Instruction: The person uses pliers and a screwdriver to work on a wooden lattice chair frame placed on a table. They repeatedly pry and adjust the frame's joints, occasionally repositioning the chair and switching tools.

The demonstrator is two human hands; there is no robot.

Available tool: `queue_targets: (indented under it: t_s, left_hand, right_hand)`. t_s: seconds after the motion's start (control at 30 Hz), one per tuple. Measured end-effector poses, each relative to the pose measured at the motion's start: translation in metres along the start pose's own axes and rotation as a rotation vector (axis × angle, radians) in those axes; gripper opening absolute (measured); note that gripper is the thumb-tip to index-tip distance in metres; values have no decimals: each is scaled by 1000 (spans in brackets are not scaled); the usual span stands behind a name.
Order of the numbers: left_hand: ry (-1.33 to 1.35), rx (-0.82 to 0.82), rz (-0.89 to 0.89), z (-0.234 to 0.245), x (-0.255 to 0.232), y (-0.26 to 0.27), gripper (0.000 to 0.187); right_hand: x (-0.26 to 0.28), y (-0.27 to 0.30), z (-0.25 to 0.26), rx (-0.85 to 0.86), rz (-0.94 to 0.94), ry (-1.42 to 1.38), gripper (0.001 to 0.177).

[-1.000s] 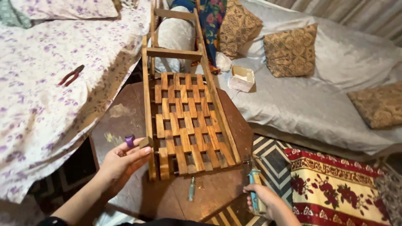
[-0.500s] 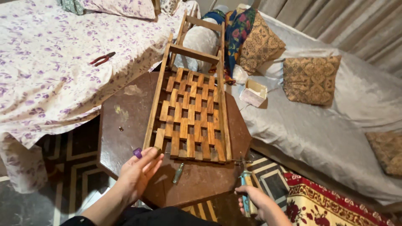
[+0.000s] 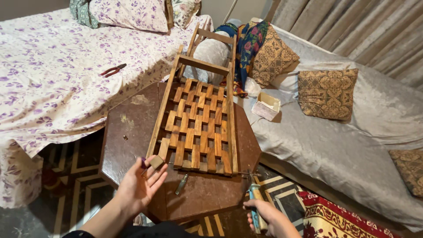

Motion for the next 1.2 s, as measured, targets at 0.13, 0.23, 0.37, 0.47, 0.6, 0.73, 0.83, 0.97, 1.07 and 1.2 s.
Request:
queue_targets:
  t_s: [0.13,0.23,0.37,0.47,0.6,0.73,0.83,0.97,1.07,1.2]
  left_hand:
    - [-39,21,-34,5,-1,-6,48]
    - [-11,-20,-5,14,1,-16,44]
    - [-26,11,-3,11,2,-27,44]
    - [-1,-16,-13,10,5,-33,47]
    - [37,-100,-104,10,10,-48,36]
    - [-139,-71,-328,0,9,-75,28]
    - [-325,-153,-519,-4,4,-93,24]
    - [-487,-307,-632,-7,9,-109,19]
    - [-477,-313,-714,-7,15,-111,19]
    - [-544,-377,-696,0,23,-114,20]
  right_hand:
    - [-1,-2,3,-22,13,50,23]
    - [-1,-4,5,-30,-6,58,22]
    - [0,-6,5,-12,14,51,23]
    - [-1,-7,6,-24,13,55,24]
    - [-1,-8,6,-23,21,26,24]
    - [-2,-8,5,14,-9,33,21]
    - [-1,-7,4,23,-30,12,20]
    - [-1,-6,3,28,-29,27,20]
    - [0,-4,4,33,-35,30,22]
    - [2,0,7,13,9,62,25]
Point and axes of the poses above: each hand's wrist, its own y-axis away from the middle knuckle, its own z-axis out of the back of the hand, x = y × z, the point moved 6 cm from there along -y, towards the middle knuckle, and after that the axes turned 6 degrees about -x, right-handed, at the moved point
